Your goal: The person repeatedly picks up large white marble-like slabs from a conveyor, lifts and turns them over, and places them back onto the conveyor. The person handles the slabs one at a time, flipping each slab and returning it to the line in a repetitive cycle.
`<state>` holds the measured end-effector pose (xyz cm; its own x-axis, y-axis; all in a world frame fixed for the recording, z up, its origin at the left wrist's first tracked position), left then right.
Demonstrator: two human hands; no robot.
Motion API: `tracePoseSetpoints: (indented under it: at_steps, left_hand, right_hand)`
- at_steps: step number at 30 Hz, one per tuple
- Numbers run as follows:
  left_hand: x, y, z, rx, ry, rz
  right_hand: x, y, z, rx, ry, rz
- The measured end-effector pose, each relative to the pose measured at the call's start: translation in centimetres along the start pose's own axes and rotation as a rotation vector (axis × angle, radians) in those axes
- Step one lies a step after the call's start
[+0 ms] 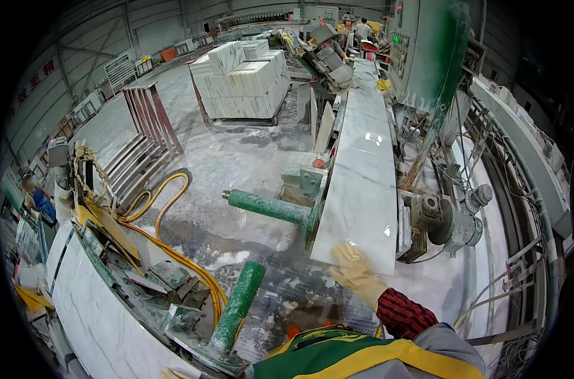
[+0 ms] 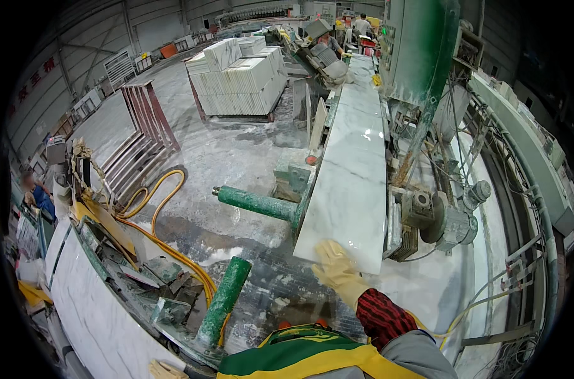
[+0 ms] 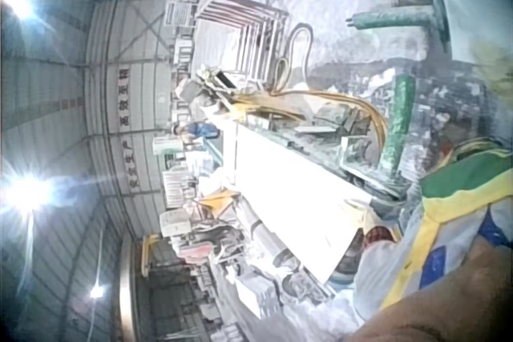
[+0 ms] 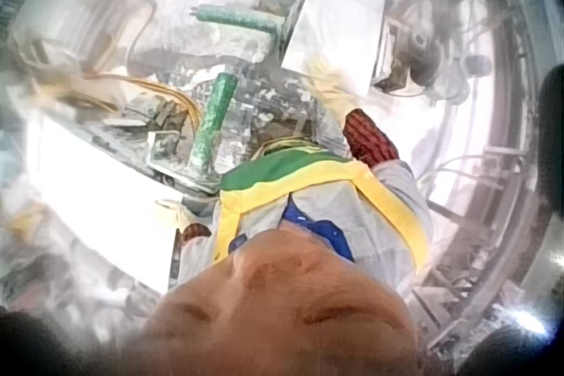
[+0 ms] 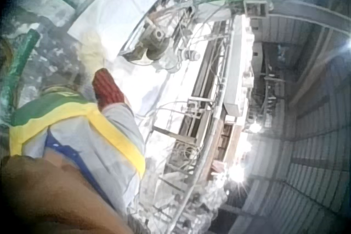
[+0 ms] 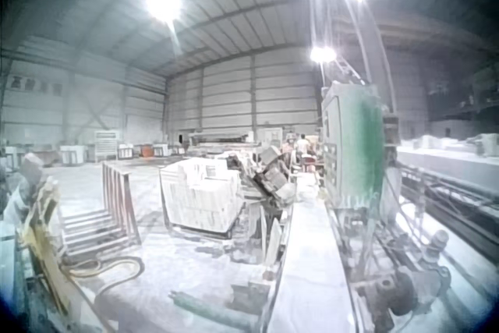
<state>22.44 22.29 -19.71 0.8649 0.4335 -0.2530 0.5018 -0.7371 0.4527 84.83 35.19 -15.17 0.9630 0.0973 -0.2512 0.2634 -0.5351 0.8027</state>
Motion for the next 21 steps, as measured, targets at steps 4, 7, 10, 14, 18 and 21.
tracePoseSetpoints:
  at_steps: [4, 7, 10, 14, 18, 21]
  left_hand:
    - [0.4, 1.0, -1.0, -0.052, 0.016, 0.030]
    - [-0.3, 0.3, 0.1, -0.093, 0.041, 0.032]
    - [-0.7, -0.6, 1.6, -0.049, -0.009, 0.000]
    - [-0.6, -0.5, 1.7, -0.085, 0.005, -0.016]
    - [0.3, 0.5, 0.6, 0.067, -0.049, -0.015]
    - [-0.5, -0.7, 2.3, 0.045, -0.126, -0.042]
  right_hand:
    - [-0.1, -1.7, -1.5, -0.045, 0.106, 0.011]
    - [0.7, -3.0, -1.8, -0.056, 0.111, 0.041]
    - [1.1, -2.8, -1.6, 0.120, 0.133, -0.027]
    - [2.1, -2.1, -0.6, 0.150, 0.152, 0.042]
    - [4.4, -1.0, 1.2, 0.088, 0.087, 0.080]
    - [7.7, 0.0, 4.3, 0.063, 0.030, 0.162]
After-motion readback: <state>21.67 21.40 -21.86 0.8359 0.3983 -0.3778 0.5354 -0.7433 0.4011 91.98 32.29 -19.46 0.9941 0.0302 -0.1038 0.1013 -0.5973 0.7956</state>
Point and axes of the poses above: each hand's wrist, its own z-axis away from the middle knuckle, its own y-axis out of the back of the hand, x = y × z, the point moved 2 cm from there along -z, towards the middle knuckle, and after that the axes turned 13 degrees about x, right-handed, at the moved point
